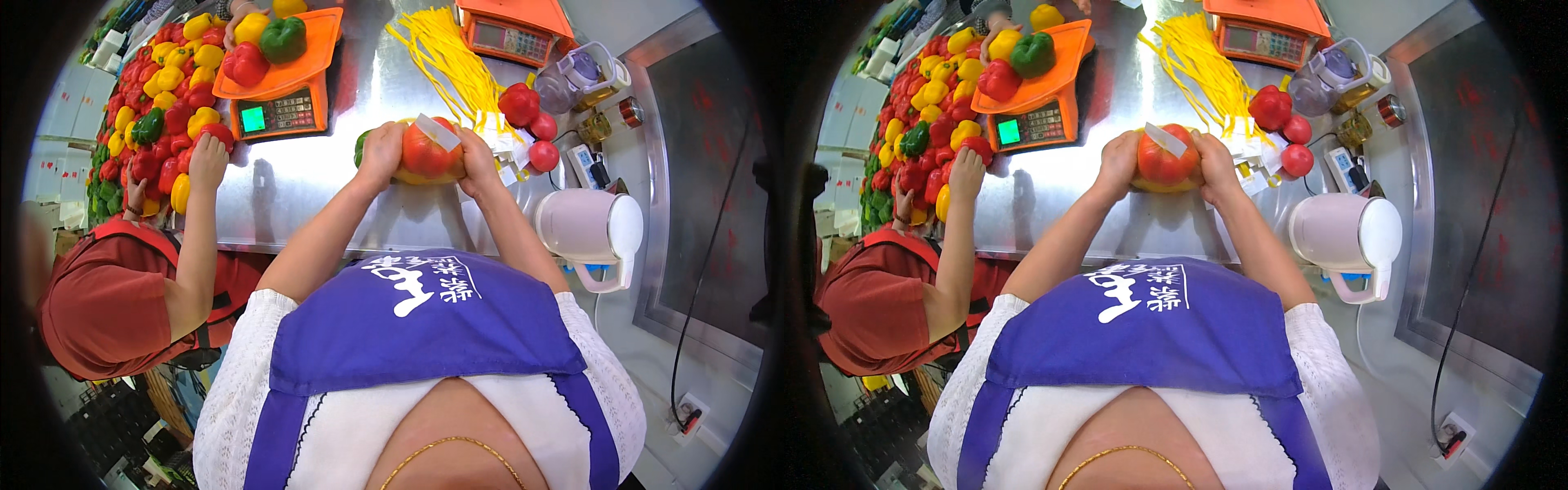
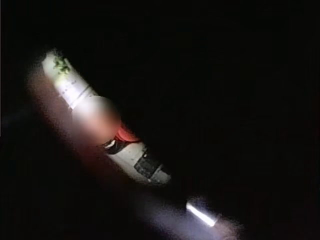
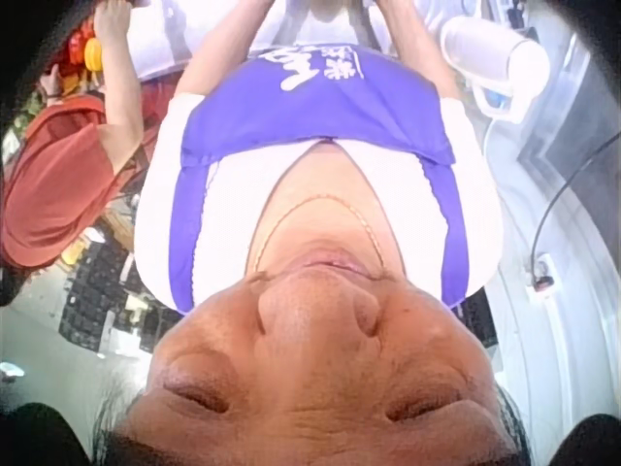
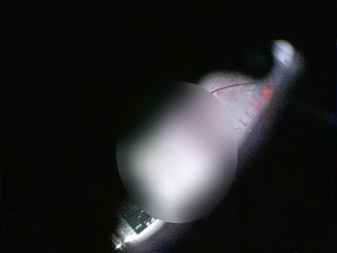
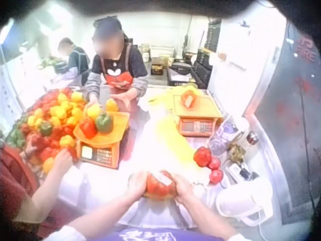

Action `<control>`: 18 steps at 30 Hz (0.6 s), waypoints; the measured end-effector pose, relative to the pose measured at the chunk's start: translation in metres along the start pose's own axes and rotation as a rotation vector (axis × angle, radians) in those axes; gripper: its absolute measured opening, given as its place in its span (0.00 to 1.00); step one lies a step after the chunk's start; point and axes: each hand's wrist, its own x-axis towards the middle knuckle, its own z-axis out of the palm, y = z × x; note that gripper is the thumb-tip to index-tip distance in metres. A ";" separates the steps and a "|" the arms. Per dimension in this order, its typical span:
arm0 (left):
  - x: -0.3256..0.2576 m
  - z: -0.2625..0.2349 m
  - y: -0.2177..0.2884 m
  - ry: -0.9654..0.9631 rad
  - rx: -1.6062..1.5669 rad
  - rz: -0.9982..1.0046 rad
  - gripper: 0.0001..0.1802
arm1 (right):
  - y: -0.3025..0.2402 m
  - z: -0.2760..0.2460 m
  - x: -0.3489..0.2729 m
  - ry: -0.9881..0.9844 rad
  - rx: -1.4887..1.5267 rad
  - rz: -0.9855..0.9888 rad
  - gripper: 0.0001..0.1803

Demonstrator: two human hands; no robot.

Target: The person assembles colorful bell pepper skewers by hand. They pick red, yellow, and green bell peppers from a large pile, thread them onto yellow sticks, and tie the ends with yellow string. The finished skewers are placed on the table.

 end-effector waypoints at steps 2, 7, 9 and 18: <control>-0.009 -0.001 -0.025 -0.052 0.105 0.158 0.18 | -0.002 -0.003 -0.015 0.023 -0.092 -0.030 0.11; -0.039 0.021 -0.017 -0.004 -0.400 -0.113 0.12 | 0.001 -0.016 -0.030 0.002 -0.131 -0.104 0.10; -0.037 0.022 -0.007 0.002 -0.454 -0.093 0.10 | 0.005 -0.015 -0.024 0.018 -0.172 -0.169 0.10; -0.055 0.017 0.001 -0.048 -0.462 -0.081 0.10 | 0.012 -0.024 -0.045 -0.019 -0.259 -0.240 0.10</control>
